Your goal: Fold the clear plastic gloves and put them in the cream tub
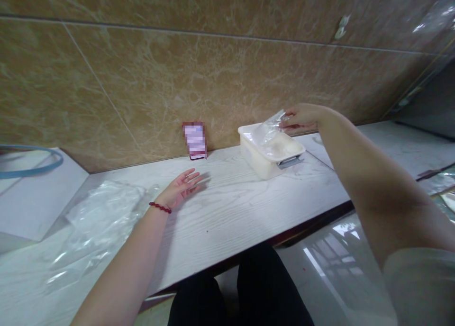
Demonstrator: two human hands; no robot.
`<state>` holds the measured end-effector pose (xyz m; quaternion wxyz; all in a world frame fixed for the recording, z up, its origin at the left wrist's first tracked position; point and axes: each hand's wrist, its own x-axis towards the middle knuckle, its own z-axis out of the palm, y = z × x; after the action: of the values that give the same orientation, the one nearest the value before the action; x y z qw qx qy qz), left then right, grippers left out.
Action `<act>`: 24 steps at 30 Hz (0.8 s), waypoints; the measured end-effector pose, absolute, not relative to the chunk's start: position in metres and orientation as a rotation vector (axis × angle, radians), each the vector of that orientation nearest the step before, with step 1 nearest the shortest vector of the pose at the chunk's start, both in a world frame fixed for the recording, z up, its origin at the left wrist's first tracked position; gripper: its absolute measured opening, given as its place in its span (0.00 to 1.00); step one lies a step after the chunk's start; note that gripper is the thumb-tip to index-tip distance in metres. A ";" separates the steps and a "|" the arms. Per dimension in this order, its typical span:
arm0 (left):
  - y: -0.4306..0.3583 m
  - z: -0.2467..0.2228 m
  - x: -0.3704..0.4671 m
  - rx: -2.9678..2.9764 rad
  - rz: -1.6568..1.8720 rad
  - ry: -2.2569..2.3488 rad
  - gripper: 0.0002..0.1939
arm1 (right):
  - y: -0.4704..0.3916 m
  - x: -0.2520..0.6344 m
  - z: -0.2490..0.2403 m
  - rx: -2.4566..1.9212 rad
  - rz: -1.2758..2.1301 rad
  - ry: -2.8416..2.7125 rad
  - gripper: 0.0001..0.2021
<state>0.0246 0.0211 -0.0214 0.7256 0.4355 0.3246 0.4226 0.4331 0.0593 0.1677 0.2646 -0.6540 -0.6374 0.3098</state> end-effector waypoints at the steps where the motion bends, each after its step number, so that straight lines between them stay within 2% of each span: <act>1: 0.021 -0.021 0.025 0.959 0.923 0.708 0.24 | 0.064 0.440 0.166 -1.811 0.843 -1.736 0.02; 7: 0.018 -0.019 0.025 0.958 0.895 0.720 0.23 | 0.088 0.449 0.143 -1.825 0.928 -1.603 0.05; 15: 0.019 -0.020 0.024 0.954 0.886 0.709 0.23 | 0.103 0.442 0.134 -1.493 1.207 -1.507 0.09; 24: 0.018 -0.017 0.025 0.941 0.873 0.734 0.24 | 0.119 0.445 0.109 -1.949 1.043 -1.579 0.07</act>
<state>0.0254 0.0183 -0.0168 0.7390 0.4289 0.3343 0.3977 0.4452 0.1188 0.1091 0.2109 -0.7014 -0.5682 0.3752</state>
